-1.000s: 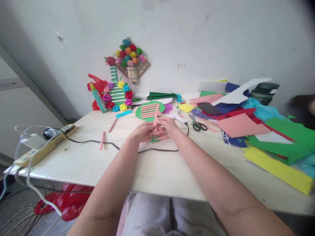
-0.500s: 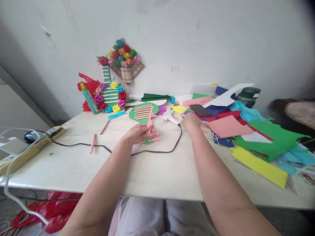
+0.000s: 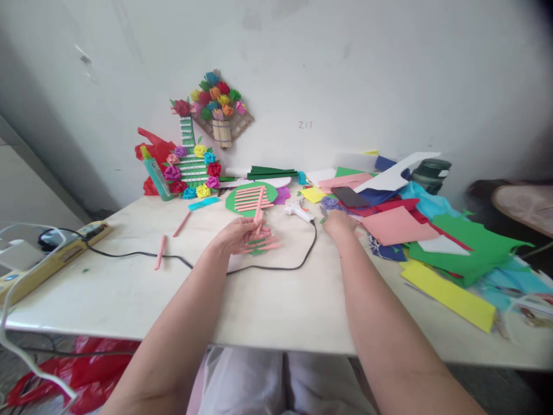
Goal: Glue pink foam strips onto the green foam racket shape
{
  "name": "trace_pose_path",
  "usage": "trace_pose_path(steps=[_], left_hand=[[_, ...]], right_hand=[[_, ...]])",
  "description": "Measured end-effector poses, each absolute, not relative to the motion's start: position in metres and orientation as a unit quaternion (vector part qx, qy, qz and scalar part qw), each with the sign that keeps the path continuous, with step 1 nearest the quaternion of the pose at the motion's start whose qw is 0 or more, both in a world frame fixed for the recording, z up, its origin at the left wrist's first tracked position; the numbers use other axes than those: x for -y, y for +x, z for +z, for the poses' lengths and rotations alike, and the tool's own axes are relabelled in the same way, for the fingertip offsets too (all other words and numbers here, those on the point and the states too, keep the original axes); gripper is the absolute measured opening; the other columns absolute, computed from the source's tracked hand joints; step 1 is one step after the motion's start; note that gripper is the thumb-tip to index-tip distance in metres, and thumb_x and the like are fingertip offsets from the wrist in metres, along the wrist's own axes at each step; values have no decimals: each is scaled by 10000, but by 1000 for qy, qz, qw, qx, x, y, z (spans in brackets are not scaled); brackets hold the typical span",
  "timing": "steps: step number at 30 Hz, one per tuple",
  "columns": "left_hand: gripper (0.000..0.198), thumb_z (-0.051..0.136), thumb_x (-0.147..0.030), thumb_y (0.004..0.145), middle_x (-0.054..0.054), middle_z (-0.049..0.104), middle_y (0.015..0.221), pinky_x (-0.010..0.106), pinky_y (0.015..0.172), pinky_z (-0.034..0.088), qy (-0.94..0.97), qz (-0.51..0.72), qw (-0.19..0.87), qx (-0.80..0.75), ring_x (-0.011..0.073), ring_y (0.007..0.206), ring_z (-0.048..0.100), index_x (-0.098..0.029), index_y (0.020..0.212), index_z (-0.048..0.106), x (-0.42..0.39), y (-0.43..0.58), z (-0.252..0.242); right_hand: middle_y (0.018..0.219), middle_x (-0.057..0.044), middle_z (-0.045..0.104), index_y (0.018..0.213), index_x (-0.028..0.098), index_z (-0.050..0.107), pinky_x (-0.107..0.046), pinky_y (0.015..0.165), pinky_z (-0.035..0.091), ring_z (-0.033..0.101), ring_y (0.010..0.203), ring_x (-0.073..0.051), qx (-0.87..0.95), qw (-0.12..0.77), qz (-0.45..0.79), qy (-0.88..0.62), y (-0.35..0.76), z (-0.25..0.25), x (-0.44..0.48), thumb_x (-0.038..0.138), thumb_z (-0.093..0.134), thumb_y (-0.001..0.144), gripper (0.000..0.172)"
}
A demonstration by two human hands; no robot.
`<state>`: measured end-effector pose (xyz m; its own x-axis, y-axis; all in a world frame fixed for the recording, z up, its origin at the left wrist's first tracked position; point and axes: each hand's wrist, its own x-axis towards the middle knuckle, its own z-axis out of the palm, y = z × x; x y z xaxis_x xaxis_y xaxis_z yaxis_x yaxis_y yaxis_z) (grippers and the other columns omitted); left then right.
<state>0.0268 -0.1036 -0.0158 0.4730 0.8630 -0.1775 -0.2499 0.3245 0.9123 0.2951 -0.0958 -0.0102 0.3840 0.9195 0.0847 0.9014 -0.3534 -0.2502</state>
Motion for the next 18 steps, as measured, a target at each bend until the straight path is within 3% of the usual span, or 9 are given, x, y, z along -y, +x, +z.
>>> trace_pose_path(steps=[5,9,14,18], left_hand=[[126,510,-112,805,143,663,787,161,628,535,470,388,714,-345,135,665,654,-28,839,597,103,24,-16],[132,493,-111,814,136,666,799,151,615,533,488,395,703,-334,137,690,655,-36,835,599,101,19,-16],[143,499,-124,814,135,665,809,160,623,538,502,397,694,-331,164,760,655,-39,862,603,100,11,-16],[149,493,-122,817,131,663,797,163,621,539,507,382,702,-323,165,750,657,-36,861,607,103,7,-13]], right_hand=[[1026,-192,603,989,133,634,-364,770,444,579,959,-271,520,164,5,-838,288,3,103,256,558,712,313],[960,-108,647,974,196,648,-293,710,451,592,910,-231,572,256,7,-779,276,7,102,269,546,715,287],[779,-46,648,964,154,627,-186,451,404,566,573,-112,647,380,260,-608,252,7,104,332,588,705,317],[674,-23,592,848,141,622,-157,349,292,474,449,-51,679,361,385,-511,247,8,110,400,619,679,309]])
